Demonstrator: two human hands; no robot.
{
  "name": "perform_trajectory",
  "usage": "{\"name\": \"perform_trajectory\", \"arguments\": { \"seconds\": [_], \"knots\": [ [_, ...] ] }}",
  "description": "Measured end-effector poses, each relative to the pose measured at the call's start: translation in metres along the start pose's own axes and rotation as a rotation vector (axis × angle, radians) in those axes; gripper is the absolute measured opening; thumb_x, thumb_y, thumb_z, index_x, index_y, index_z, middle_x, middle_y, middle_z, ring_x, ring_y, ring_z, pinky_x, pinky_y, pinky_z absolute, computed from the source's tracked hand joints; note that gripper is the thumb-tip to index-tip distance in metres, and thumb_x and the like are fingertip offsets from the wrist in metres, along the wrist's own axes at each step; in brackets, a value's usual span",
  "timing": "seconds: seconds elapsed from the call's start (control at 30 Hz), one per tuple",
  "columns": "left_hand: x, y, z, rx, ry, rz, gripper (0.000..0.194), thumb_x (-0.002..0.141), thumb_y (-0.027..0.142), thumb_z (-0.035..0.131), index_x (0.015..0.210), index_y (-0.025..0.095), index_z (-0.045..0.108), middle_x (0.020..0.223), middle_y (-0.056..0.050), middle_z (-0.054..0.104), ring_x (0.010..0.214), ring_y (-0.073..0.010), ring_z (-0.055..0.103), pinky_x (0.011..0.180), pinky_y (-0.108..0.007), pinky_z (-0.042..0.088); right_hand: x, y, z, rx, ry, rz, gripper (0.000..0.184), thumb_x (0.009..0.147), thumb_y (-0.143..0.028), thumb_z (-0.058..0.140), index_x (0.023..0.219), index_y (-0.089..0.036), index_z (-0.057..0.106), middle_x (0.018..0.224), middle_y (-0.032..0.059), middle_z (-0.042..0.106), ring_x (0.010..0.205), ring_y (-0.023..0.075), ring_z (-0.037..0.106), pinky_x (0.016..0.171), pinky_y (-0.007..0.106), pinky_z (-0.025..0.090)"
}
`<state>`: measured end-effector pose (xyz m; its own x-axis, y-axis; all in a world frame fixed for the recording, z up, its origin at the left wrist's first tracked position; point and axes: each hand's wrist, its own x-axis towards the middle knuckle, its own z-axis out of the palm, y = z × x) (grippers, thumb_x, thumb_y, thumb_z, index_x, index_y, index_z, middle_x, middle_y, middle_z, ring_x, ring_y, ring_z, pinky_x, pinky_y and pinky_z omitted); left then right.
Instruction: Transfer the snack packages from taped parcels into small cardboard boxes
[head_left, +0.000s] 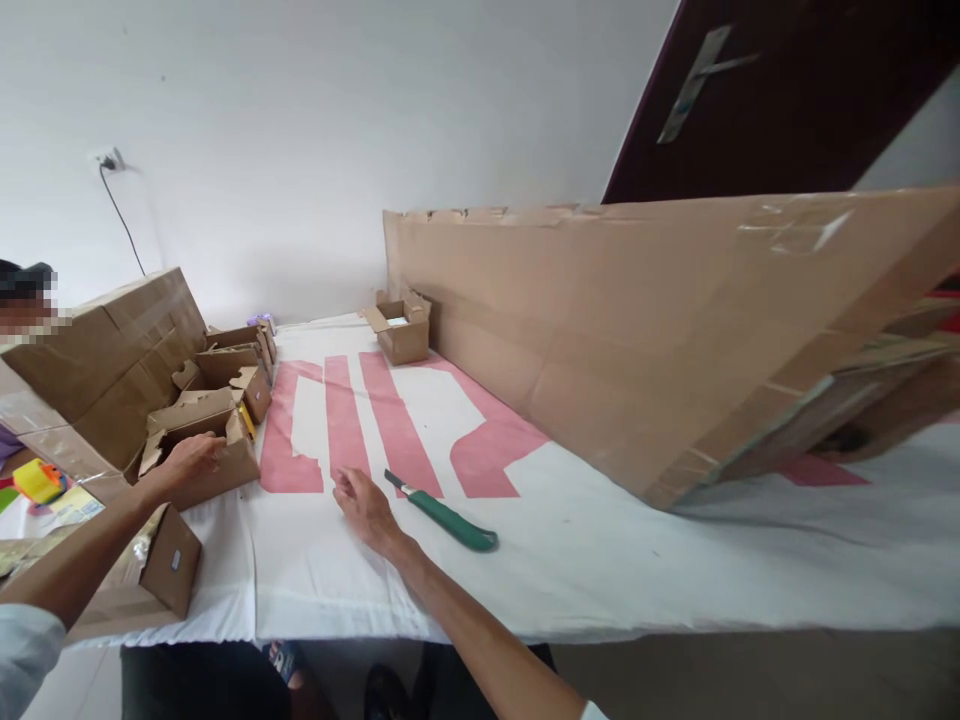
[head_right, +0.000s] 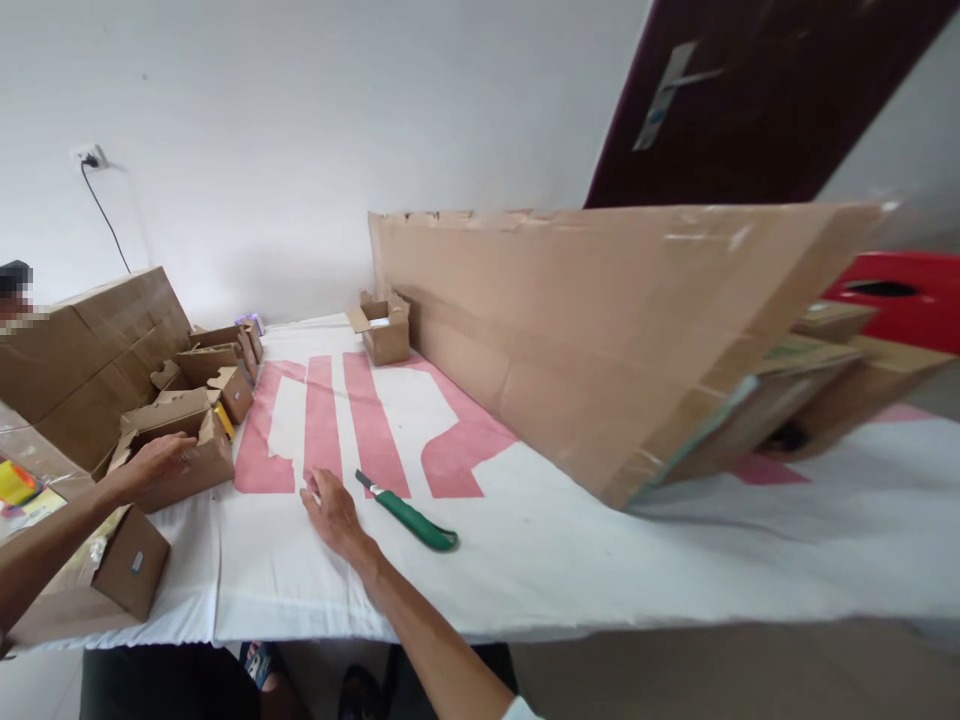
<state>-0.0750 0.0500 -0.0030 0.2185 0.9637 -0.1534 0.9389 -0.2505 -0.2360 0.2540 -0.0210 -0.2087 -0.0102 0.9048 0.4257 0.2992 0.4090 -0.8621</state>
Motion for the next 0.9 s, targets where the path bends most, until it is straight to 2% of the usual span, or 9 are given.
{"name": "perform_trajectory", "arguments": {
  "seconds": [0.13, 0.3, 0.4, 0.53, 0.9],
  "knots": [
    [0.014, -0.004, 0.003, 0.041, 0.029, -0.021, 0.02, 0.094, 0.022, 0.07, 0.112, 0.027, 0.077, 0.12, -0.011, 0.08, 0.115, -0.0306, 0.078, 0.096, -0.035, 0.056, -0.011, 0.009, 0.001, -0.067, -0.02, -0.069, 0.025, 0.097, -0.022, 0.058, 0.116, -0.024, 0.074, 0.107, 0.0097, 0.075, 0.103, 0.029, 0.071, 0.099, 0.048, 0.06],
    [0.034, -0.006, 0.008, 0.072, 0.051, -0.077, 0.016, 0.098, 0.03, 0.07, 0.112, 0.028, 0.077, 0.116, -0.012, 0.084, 0.116, -0.0322, 0.079, 0.093, -0.035, 0.056, -0.012, 0.014, 0.002, -0.12, -0.036, -0.115, 0.026, 0.096, -0.014, 0.059, 0.114, -0.024, 0.074, 0.107, 0.0098, 0.074, 0.102, 0.0294, 0.069, 0.098, 0.047, 0.06],
    [0.048, -0.005, 0.01, 0.089, 0.057, -0.118, 0.018, 0.099, 0.03, 0.066, 0.111, 0.026, 0.078, 0.113, -0.015, 0.085, 0.114, -0.035, 0.08, 0.091, -0.038, 0.057, -0.012, 0.016, 0.002, -0.137, -0.041, -0.123, 0.025, 0.096, -0.012, 0.059, 0.112, -0.024, 0.074, 0.107, 0.0093, 0.074, 0.101, 0.0286, 0.069, 0.095, 0.045, 0.061],
    [0.061, -0.006, 0.009, 0.094, 0.066, -0.123, 0.022, 0.099, 0.031, 0.066, 0.114, 0.025, 0.079, 0.121, -0.017, 0.084, 0.12, -0.0366, 0.079, 0.094, -0.039, 0.057, -0.012, 0.018, 0.001, -0.142, -0.041, -0.13, 0.025, 0.097, -0.011, 0.058, 0.111, -0.025, 0.073, 0.107, 0.0084, 0.074, 0.101, 0.0279, 0.07, 0.093, 0.043, 0.06],
    [0.09, -0.006, 0.005, 0.105, 0.079, -0.165, 0.028, 0.101, 0.036, 0.064, 0.12, 0.023, 0.079, 0.128, -0.02, 0.083, 0.123, -0.0414, 0.078, 0.093, -0.041, 0.058, -0.013, 0.019, 0.0, -0.118, -0.044, -0.118, 0.024, 0.098, -0.011, 0.055, 0.107, -0.027, 0.072, 0.106, 0.0085, 0.073, 0.101, 0.029, 0.07, 0.094, 0.046, 0.06]
  ]
}}
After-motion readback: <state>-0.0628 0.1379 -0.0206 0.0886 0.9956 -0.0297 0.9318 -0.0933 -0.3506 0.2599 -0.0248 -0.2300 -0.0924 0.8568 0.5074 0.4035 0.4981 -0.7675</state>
